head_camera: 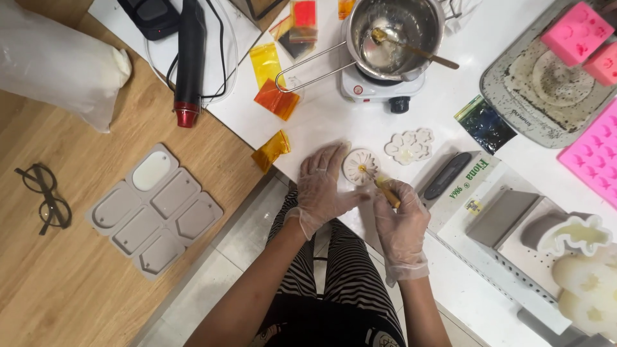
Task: Applying yellow material to the center of flower-shaped wax molds using a small tool.
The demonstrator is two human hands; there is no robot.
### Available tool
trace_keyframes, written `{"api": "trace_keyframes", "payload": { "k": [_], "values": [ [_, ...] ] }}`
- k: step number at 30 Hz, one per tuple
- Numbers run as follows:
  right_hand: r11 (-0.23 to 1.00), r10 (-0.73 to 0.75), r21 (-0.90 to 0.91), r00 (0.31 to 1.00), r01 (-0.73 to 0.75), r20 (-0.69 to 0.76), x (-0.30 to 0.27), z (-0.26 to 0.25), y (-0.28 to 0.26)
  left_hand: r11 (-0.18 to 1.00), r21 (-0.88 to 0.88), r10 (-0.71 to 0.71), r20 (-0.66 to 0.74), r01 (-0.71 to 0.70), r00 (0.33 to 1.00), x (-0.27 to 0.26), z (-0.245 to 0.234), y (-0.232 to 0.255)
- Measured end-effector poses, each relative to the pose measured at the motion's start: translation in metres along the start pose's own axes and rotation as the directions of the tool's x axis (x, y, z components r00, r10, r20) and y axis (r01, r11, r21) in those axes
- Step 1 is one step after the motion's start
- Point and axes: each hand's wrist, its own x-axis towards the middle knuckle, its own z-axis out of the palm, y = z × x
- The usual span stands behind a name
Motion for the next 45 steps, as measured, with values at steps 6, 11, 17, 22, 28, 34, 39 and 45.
{"api": "trace_keyframes", "payload": {
  "k": [6,11,17,22,28,34,39,45],
  "values": [
    [0.999,-0.042,-0.024,0.997,0.041,-0.07,-0.012,0.005,0.001,0.994,0.101,-0.026,-0.02,0.028,0.999,-0.005,0.019,-0.011],
    [0.995,-0.1,-0.012,0.992,0.099,-0.077,-0.015,0.005,-0.005,0.993,0.113,-0.049,0.037,0.044,0.998,-0.004,0.023,-0.016],
    [0.991,-0.132,-0.002,0.989,0.132,-0.073,-0.013,0.005,-0.005,0.99,0.118,-0.086,0.1,0.074,0.991,-0.004,0.019,-0.012],
    [0.988,-0.153,0.002,0.985,0.153,-0.084,-0.013,0.006,-0.001,0.989,0.133,-0.071,0.07,0.061,0.995,-0.004,0.019,-0.013],
    [0.987,-0.163,-0.008,0.983,0.163,-0.086,-0.012,0.006,-0.003,0.99,0.126,-0.085,0.12,0.07,0.989,-0.004,0.018,-0.014],
    [0.985,-0.173,-0.017,0.983,0.172,-0.066,-0.009,0.004,-0.006,0.993,0.107,-0.056,0.059,0.05,0.997,-0.005,0.023,-0.015],
    [0.985,-0.164,-0.054,0.986,0.162,-0.033,-0.007,0.003,-0.005,0.993,0.096,-0.074,0.076,0.067,0.994,-0.004,0.015,-0.01],
    [0.983,-0.179,-0.063,0.982,0.175,-0.053,-0.005,0.001,-0.01,0.99,0.127,-0.072,0.069,0.063,0.995,-0.005,0.019,-0.012]
  ]
}}
